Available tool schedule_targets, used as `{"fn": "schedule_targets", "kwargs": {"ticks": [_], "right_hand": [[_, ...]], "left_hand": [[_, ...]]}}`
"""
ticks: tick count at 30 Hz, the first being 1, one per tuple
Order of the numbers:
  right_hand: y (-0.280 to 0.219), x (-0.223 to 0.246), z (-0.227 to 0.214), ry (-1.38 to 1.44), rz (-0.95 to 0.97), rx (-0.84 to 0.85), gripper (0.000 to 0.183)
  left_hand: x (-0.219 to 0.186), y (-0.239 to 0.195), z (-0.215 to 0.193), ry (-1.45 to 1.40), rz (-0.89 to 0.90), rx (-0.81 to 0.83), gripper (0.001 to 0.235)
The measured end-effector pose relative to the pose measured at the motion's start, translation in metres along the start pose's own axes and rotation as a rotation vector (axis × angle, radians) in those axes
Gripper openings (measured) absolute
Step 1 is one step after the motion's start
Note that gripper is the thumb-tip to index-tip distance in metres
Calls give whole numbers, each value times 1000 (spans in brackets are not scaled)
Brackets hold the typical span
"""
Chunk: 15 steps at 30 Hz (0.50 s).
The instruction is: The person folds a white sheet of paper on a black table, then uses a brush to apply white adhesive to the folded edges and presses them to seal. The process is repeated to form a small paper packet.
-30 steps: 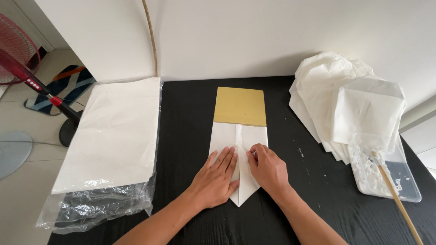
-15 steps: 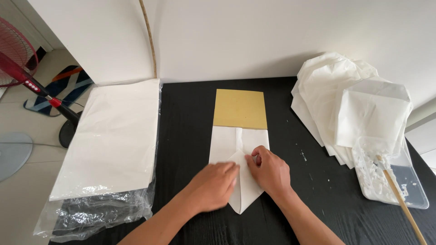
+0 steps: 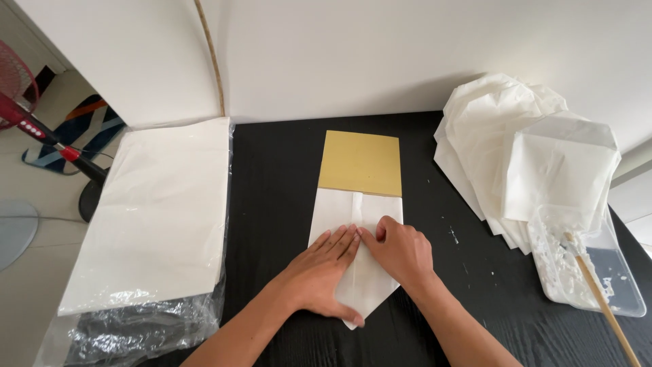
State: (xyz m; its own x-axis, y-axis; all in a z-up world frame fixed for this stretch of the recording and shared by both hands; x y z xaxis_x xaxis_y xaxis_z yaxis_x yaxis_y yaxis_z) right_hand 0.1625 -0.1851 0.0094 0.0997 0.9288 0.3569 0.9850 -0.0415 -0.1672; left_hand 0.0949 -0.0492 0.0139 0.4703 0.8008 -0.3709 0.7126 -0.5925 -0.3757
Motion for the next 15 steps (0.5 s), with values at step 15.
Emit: {"fn": "schedule_targets", "kwargs": {"ticks": [15], "right_hand": [[-24,7,-21,150,-46,488,35]], "left_hand": [[7,3,7,-10,168,8,150]]}}
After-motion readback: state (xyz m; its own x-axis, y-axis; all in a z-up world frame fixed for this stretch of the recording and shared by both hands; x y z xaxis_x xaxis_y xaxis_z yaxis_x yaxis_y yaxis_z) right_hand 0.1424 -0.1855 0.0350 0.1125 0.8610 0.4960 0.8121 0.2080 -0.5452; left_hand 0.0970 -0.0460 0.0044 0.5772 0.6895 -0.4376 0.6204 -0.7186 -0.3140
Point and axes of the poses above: each hand's wrist, its own y-axis towards the middle knuckle, its own z-axis out of the palm, x = y × z, the point moved 8 cm from there along y, towards the middle knuckle, and after that the axes turned 1 degree about -z, right-handed, at the moved point
